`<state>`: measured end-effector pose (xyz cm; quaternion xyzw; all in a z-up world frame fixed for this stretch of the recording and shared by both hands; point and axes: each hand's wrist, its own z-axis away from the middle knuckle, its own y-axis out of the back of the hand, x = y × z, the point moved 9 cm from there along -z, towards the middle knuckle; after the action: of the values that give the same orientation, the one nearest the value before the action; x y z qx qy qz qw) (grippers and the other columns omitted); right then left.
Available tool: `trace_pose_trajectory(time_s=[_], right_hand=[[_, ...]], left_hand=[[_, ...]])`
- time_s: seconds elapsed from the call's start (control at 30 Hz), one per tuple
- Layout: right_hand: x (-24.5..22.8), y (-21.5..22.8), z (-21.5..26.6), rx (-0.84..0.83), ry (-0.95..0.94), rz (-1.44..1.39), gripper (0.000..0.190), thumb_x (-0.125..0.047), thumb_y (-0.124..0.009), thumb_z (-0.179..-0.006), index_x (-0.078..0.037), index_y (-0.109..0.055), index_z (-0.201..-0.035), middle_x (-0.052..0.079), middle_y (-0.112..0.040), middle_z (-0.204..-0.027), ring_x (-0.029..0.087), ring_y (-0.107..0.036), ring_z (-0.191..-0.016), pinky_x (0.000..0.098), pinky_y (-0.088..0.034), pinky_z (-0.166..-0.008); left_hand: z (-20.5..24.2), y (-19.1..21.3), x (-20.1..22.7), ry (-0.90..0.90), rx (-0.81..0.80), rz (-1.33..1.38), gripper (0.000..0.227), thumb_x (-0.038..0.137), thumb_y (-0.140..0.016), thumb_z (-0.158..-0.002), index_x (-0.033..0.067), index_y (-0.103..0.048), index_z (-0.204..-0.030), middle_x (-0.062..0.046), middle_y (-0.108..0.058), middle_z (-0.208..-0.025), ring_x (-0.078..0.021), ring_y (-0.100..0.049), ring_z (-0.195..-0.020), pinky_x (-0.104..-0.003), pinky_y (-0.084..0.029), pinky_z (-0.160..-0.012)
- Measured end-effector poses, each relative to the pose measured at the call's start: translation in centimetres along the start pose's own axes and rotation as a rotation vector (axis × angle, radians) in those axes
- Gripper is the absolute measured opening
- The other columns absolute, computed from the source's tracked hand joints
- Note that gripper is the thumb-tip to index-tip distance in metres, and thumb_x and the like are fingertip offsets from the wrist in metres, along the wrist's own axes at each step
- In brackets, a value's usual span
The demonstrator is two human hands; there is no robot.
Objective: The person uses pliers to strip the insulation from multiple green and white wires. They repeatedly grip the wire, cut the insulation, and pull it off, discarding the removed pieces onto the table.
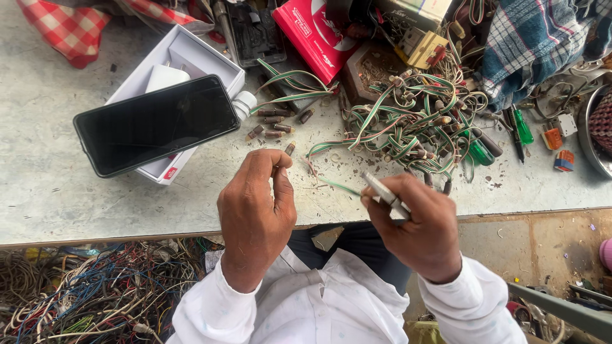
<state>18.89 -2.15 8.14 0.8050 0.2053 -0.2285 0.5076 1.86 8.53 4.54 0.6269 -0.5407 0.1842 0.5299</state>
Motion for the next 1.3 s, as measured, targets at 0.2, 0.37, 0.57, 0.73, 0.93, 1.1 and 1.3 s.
trace_pose_trajectory(time_s=[0.2, 0.37, 0.57, 0.73, 0.93, 1.1, 1.3], right_hand=[[-0.9, 2.0, -6.7, 0.177, 0.192, 0.230, 0.024, -0.009, -0.086, -0.102, -0.002, -0.063, -0.103, 0.011, -0.071, -0.102, 0.015, -0.068, -0.076, 0.0296, -0.052, -0.065], [0.0, 4.1, -6.4, 0.178, 0.163, 0.108, 0.027, -0.006, -0.084, -0.102, -0.004, -0.057, -0.096, 0.010, -0.073, -0.103, 0.012, -0.070, -0.083, 0.0258, -0.052, -0.068], [4.8, 6.4, -0.4, 0.154, -0.115, -0.091, 0.023, 0.002, -0.079, -0.095, -0.004, -0.057, -0.094, 0.011, -0.072, -0.097, 0.010, -0.069, -0.083, 0.0243, -0.052, -0.064], [7.9, 7.0, 4.7, 0.167, -0.250, -0.325, 0.021, 0.005, -0.075, -0.091, -0.002, -0.057, -0.098, 0.016, -0.070, -0.115, 0.014, -0.067, -0.101, 0.0275, -0.053, -0.082], [10.5, 6.6, 6.7, 0.178, -0.246, -0.472, 0.021, 0.001, -0.075, -0.092, -0.001, -0.055, -0.098, 0.016, -0.069, -0.119, 0.016, -0.065, -0.108, 0.0299, -0.053, -0.092], [11.7, 6.8, 6.6, 0.158, -0.256, -0.414, 0.023, -0.005, -0.077, -0.090, -0.001, -0.055, -0.095, 0.014, -0.071, -0.115, 0.012, -0.062, -0.093, 0.0269, -0.051, -0.080], [12.3, 7.7, 6.5, 0.164, -0.226, -0.465, 0.023, -0.008, -0.078, -0.090, 0.000, -0.057, -0.095, 0.012, -0.070, -0.113, 0.010, -0.056, -0.084, 0.0260, -0.048, -0.075]], left_hand=[[0.7, -0.6, 0.9, 0.000, -0.015, 0.052, 0.013, -0.005, -0.063, -0.092, 0.0020, -0.060, -0.102, -0.013, -0.070, -0.093, -0.0285, -0.074, -0.079, -0.039, -0.056, -0.067], [0.6, -1.3, 1.2, 0.024, -0.092, 0.089, 0.014, -0.002, -0.064, -0.089, 0.0022, -0.060, -0.101, -0.014, -0.069, -0.093, -0.0296, -0.071, -0.073, -0.040, -0.054, -0.063], [1.1, -3.5, 2.1, 0.008, -0.157, 0.127, 0.013, 0.005, -0.067, -0.090, 0.0042, -0.060, -0.101, -0.012, -0.067, -0.091, -0.0299, -0.071, -0.078, -0.040, -0.054, -0.066], [1.6, -4.5, 2.8, -0.042, -0.150, 0.095, 0.018, 0.012, -0.073, -0.089, 0.0050, -0.060, -0.100, -0.009, -0.067, -0.094, -0.0293, -0.069, -0.080, -0.040, -0.054, -0.067], [1.9, -4.8, 4.6, -0.160, -0.096, -0.041, 0.011, 0.014, -0.076, -0.089, 0.0107, -0.068, -0.096, -0.008, -0.070, -0.109, -0.0264, -0.068, -0.094, -0.038, -0.055, -0.075], [1.5, -5.6, 7.0, -0.259, -0.121, -0.169, 0.028, 0.013, -0.075, -0.088, 0.0068, -0.069, -0.114, -0.013, -0.062, -0.127, -0.0335, -0.061, -0.118, -0.044, -0.053, -0.099], [-0.7, -6.7, 10.1, -0.452, -0.176, -0.479, 0.036, 0.022, -0.078, -0.088, 0.0043, -0.068, -0.118, -0.015, -0.058, -0.132, -0.0352, -0.055, -0.127, -0.046, -0.049, -0.105]])
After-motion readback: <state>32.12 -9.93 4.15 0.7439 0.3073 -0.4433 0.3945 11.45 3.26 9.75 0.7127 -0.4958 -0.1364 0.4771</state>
